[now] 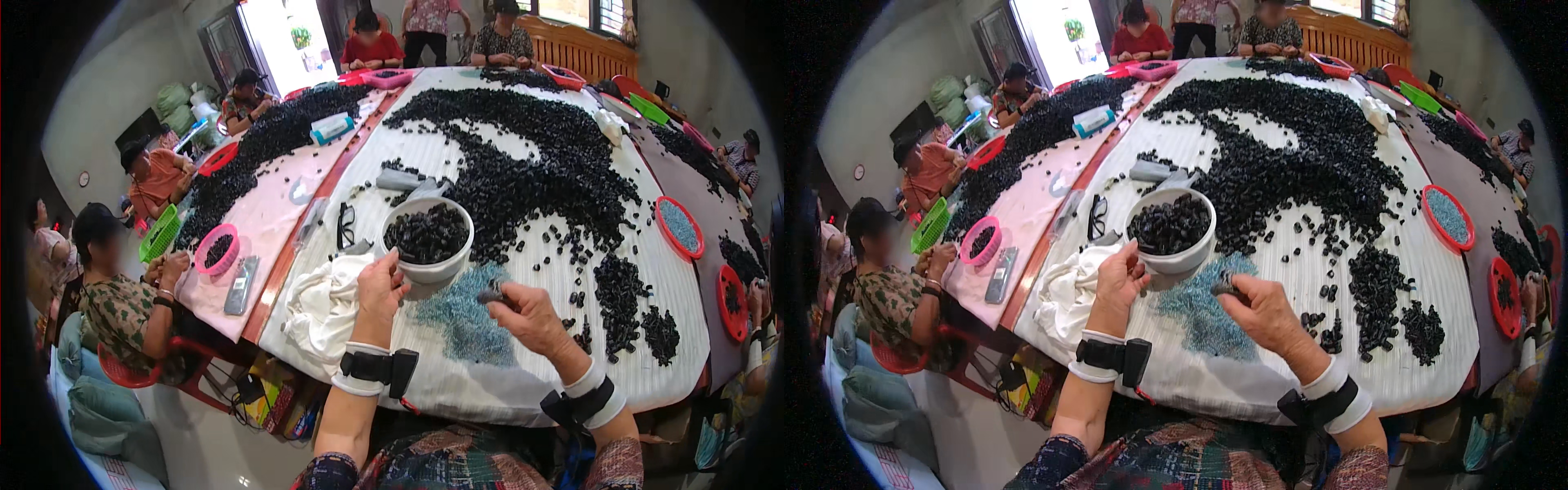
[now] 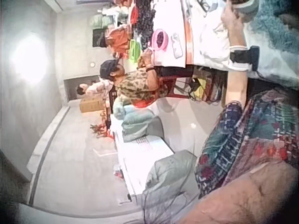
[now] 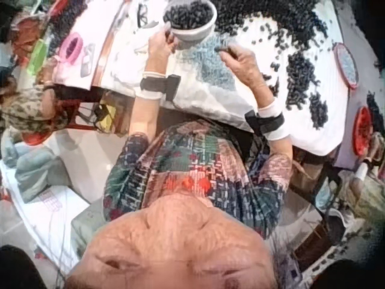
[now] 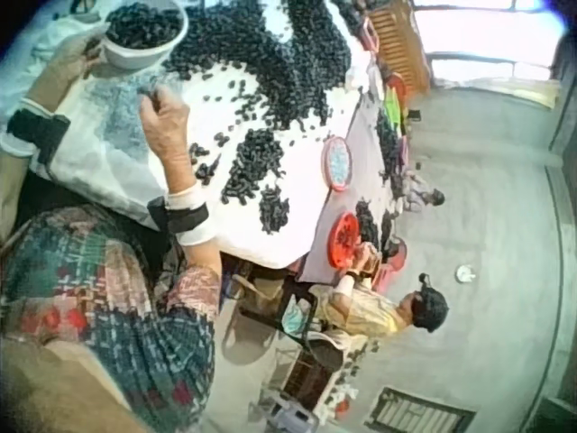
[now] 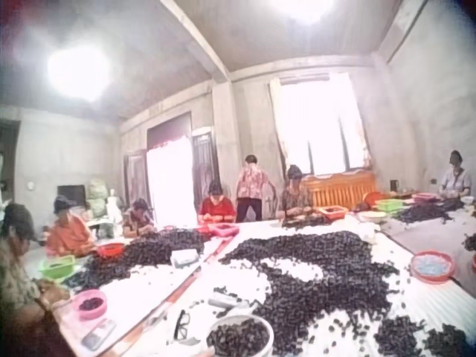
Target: Assembling small plastic components for shoe manufacturing.
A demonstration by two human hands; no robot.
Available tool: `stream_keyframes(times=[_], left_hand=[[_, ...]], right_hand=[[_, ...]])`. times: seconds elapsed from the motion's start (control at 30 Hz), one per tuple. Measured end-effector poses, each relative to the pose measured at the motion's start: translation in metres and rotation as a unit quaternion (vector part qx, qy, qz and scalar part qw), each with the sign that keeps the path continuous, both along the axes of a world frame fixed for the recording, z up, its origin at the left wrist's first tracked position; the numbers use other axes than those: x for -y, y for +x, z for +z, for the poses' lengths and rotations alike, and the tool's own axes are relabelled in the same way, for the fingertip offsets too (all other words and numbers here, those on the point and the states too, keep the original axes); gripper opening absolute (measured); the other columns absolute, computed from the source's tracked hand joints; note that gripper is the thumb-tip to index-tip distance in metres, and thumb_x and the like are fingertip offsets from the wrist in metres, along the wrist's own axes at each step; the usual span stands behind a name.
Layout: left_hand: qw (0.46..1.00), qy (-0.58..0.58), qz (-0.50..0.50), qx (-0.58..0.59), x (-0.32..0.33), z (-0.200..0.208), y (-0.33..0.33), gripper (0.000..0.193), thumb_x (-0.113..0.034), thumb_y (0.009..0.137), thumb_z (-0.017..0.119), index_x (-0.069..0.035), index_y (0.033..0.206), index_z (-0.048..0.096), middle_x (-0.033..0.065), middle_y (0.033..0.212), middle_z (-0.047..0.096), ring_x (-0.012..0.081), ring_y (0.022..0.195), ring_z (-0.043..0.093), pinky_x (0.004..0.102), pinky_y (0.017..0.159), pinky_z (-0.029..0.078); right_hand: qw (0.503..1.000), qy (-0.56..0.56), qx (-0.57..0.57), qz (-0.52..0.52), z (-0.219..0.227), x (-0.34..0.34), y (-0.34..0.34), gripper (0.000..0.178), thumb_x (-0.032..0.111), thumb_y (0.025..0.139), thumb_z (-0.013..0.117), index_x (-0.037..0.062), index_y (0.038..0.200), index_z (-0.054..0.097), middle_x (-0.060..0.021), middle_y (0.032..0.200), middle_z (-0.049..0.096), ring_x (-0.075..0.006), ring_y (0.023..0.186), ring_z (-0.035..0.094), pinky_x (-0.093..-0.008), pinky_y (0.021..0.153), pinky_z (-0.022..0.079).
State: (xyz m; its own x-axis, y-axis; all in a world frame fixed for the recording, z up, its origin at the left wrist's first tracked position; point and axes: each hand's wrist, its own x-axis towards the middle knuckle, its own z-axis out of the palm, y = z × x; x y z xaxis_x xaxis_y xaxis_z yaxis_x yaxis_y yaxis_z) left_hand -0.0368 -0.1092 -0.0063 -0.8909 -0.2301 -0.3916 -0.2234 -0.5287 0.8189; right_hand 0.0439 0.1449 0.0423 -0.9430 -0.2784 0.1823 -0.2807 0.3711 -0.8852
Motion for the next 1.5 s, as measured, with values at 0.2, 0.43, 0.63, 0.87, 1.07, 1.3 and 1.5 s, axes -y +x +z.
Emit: stream_keyframes(times=[0.2, 0.43, 0.63, 0.87, 1.07, 1.3, 1.5], left_hand=[[0.996, -0.072, 0.000, 0.044, -0.007, 0.008, -0.008, 0.039, -0.035, 0.074, 0.074, -0.007, 0.095, 0.058, 0.0041, 0.086, 0.049, 0.0171, 0.077, 0.044, 0.0346, 0.054, 0.041], [0.996, -0.084, 0.025, -0.001, -0.014, 0.014, 0.000, 0.026, -0.020, 0.075, 0.073, -0.010, 0.084, 0.051, 0.0036, 0.082, 0.052, 0.0168, 0.072, 0.047, 0.0373, 0.057, 0.042], [0.998, -0.032, -0.041, -0.024, 0.006, 0.000, -0.012, 0.009, -0.012, 0.078, 0.063, -0.008, 0.077, 0.055, 0.0030, 0.063, 0.051, 0.0150, 0.057, 0.050, 0.0392, 0.053, 0.051], [0.998, 0.049, -0.022, -0.017, -0.001, 0.016, 0.000, 0.024, -0.005, 0.072, 0.067, -0.009, 0.086, 0.048, 0.0061, 0.086, 0.048, 0.0262, 0.080, 0.052, 0.0498, 0.062, 0.051], [0.953, -0.126, -0.122, -0.246, 0.008, 0.037, 0.062, 0.042, 0.006, 0.080, 0.056, 0.001, 0.120, 0.045, 0.0115, 0.112, 0.053, 0.0240, 0.102, 0.057, 0.0370, 0.090, 0.051], [0.995, 0.037, 0.019, -0.088, 0.031, 0.080, 0.096, 0.021, -0.009, 0.075, 0.068, -0.002, 0.093, 0.059, 0.0094, 0.091, 0.059, 0.0254, 0.086, 0.060, 0.0496, 0.078, 0.054], [0.991, 0.054, 0.087, -0.082, 0.067, 0.092, 0.149, 0.020, -0.004, 0.072, 0.068, -0.003, 0.090, 0.058, 0.0113, 0.097, 0.061, 0.0292, 0.094, 0.060, 0.0580, 0.082, 0.051]], right_hand=[[1.000, -0.003, -0.012, 0.001, 0.002, 0.000, 0.001, 0.023, 0.012, 0.083, 0.061, -0.0038, 0.073, 0.048, -0.0077, 0.057, 0.045, -0.0104, 0.053, 0.040, -0.0302, 0.049, 0.037], [1.000, 0.017, -0.009, 0.006, 0.007, -0.004, 0.006, 0.017, 0.012, 0.082, 0.063, -0.0009, 0.074, 0.055, 0.0005, 0.058, 0.047, -0.0045, 0.055, 0.041, -0.0248, 0.048, 0.036], [0.999, 0.048, 0.007, 0.008, 0.001, -0.005, 0.001, 0.016, 0.011, 0.083, 0.061, 0.0003, 0.073, 0.055, 0.0008, 0.058, 0.050, -0.0042, 0.056, 0.043, -0.0238, 0.048, 0.037], [1.000, -0.015, 0.012, 0.006, -0.010, -0.014, 0.002, 0.023, 0.012, 0.084, 0.061, -0.0028, 0.072, 0.048, -0.0049, 0.054, 0.040, -0.0082, 0.051, 0.036, -0.0290, 0.046, 0.034], [0.997, -0.002, 0.032, 0.064, 0.011, -0.002, 0.029, 0.017, 0.006, 0.083, 0.061, -0.0008, 0.072, 0.051, 0.0030, 0.060, 0.045, -0.0025, 0.057, 0.039, -0.0223, 0.049, 0.033], [0.959, -0.026, 0.011, 0.282, 0.021, 0.029, 0.070, 0.019, 0.012, 0.080, 0.065, -0.0020, 0.080, 0.052, -0.0148, 0.066, 0.053, -0.0273, 0.058, 0.057, -0.0365, 0.054, 0.044], [0.908, 0.074, -0.054, 0.408, -0.002, 0.048, 0.084, 0.027, 0.021, 0.080, 0.064, -0.0009, 0.084, 0.050, -0.0188, 0.079, 0.055, -0.0391, 0.076, 0.057, -0.0451, 0.068, 0.045]])
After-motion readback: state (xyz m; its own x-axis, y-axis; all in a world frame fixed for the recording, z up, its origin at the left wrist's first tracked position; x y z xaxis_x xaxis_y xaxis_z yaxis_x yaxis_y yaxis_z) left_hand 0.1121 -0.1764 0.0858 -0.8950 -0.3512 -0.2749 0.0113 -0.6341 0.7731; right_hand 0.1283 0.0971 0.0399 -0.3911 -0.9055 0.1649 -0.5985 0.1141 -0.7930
